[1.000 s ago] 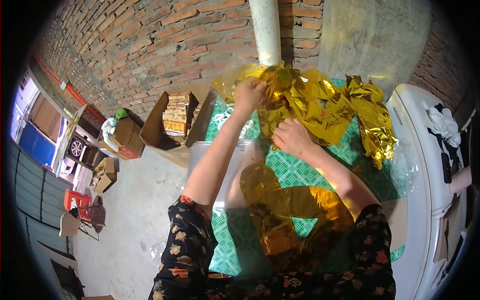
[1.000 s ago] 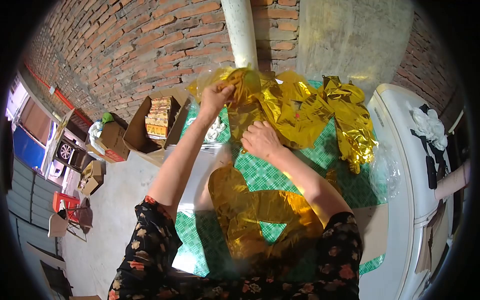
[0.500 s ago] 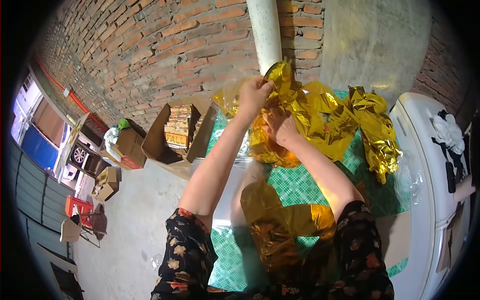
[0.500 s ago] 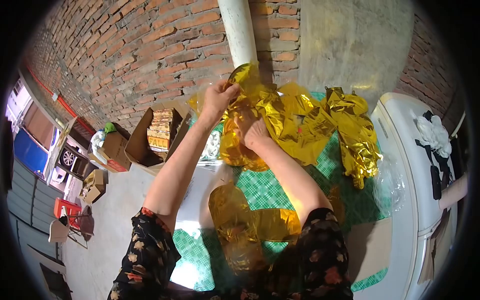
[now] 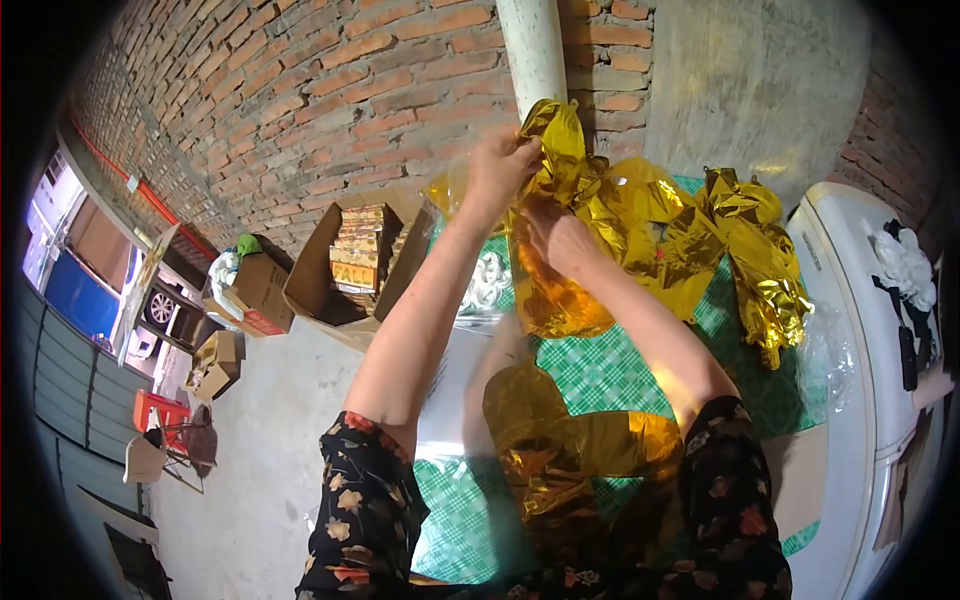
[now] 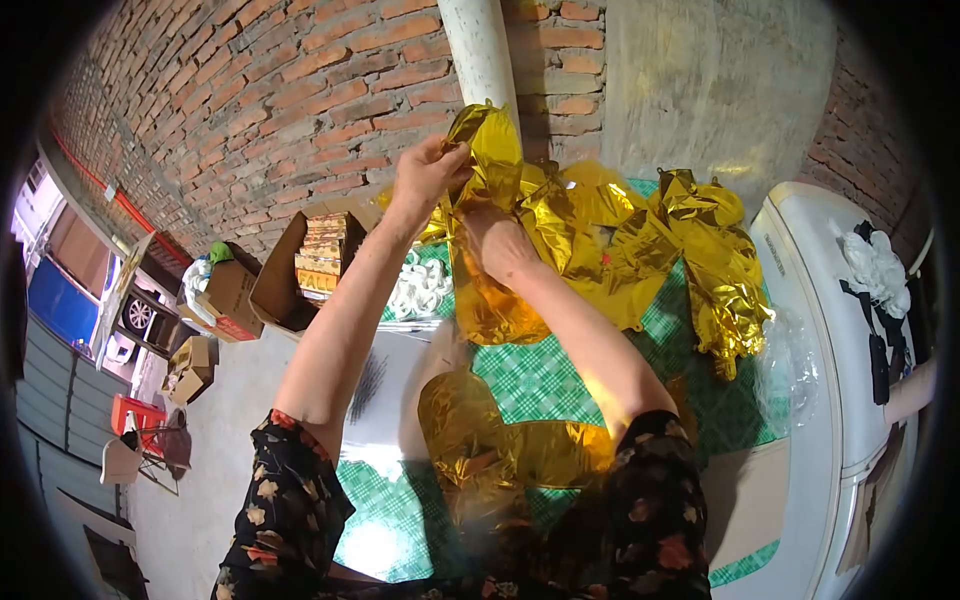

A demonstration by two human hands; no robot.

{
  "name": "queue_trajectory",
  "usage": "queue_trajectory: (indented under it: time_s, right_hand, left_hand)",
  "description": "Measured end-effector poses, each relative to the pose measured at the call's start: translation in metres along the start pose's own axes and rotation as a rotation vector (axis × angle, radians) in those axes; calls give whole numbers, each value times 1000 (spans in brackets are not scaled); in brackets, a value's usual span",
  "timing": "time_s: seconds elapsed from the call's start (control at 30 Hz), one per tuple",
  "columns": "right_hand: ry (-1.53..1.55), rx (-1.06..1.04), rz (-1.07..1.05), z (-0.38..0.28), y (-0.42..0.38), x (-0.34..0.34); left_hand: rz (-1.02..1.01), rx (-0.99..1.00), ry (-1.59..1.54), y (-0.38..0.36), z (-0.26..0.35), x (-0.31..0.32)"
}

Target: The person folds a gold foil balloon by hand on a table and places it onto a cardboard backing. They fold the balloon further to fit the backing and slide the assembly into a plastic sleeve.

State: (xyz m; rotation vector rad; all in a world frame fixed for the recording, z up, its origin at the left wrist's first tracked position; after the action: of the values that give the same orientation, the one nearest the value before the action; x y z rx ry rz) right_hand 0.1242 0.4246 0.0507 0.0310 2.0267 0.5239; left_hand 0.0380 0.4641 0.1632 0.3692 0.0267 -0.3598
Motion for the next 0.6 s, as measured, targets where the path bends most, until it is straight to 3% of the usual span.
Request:
queue_trajectory:
  time_s: [0.13, 0.23, 0.4, 0.5, 0.6]
  right_hand:
    - [-129, -37, 43, 2, 10, 25]
    - [-118, 20, -1, 14, 13, 30]
    - [-89, 105, -155, 32, 11, 35]
    - [-249, 19, 136, 30, 3, 33]
    - [-148, 90, 28, 42, 5, 43]
  left_hand:
    - [-1, 39, -32, 5, 5, 4]
    - [110, 18, -160, 4, 31, -10]
    - [141, 218, -70, 23, 88, -51]
    - [155, 298, -68, 33, 123, -85]
    - [253, 513, -106, 50, 157, -149]
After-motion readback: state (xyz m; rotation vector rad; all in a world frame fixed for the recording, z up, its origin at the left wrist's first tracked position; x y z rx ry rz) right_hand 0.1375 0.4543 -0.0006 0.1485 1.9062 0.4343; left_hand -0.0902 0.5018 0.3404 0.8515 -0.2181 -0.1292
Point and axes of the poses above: each hand's wrist, its own y-axis towards the middle knuckle, its own x-axis out of the palm, z = x × y, the point moved 9 cm from there along y, towards the middle knuckle, and after that the axes turned 2 degrees about -z, right-handed, at the moved point
